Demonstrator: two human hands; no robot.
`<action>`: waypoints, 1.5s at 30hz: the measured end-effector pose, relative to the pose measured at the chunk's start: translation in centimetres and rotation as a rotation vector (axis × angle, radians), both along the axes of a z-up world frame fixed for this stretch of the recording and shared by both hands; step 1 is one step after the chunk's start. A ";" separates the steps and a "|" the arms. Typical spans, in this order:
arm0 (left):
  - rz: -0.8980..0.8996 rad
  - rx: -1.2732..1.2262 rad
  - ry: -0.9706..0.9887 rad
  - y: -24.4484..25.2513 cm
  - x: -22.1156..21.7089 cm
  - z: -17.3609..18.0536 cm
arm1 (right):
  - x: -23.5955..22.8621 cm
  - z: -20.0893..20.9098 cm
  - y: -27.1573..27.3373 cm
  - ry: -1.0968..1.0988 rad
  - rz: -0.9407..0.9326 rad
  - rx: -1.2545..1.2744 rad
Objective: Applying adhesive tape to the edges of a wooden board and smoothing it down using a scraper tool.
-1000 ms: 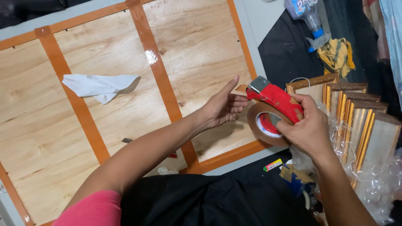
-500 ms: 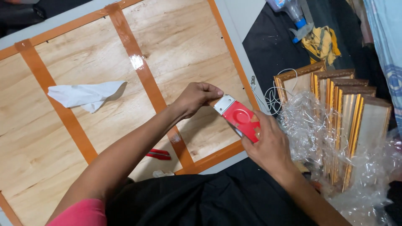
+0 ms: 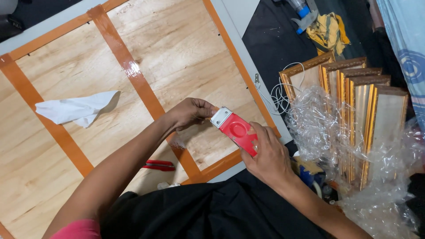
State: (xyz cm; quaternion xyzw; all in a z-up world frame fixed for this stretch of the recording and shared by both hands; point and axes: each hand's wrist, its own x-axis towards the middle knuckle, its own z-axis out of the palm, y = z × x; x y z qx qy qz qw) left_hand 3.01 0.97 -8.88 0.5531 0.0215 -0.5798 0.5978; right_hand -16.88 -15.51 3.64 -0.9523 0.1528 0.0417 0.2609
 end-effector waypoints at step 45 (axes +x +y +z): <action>-0.230 0.184 -1.428 -10.1 40.4 -8.8 | 13.4 -5.4 -8.6 -0.251 0.079 -0.046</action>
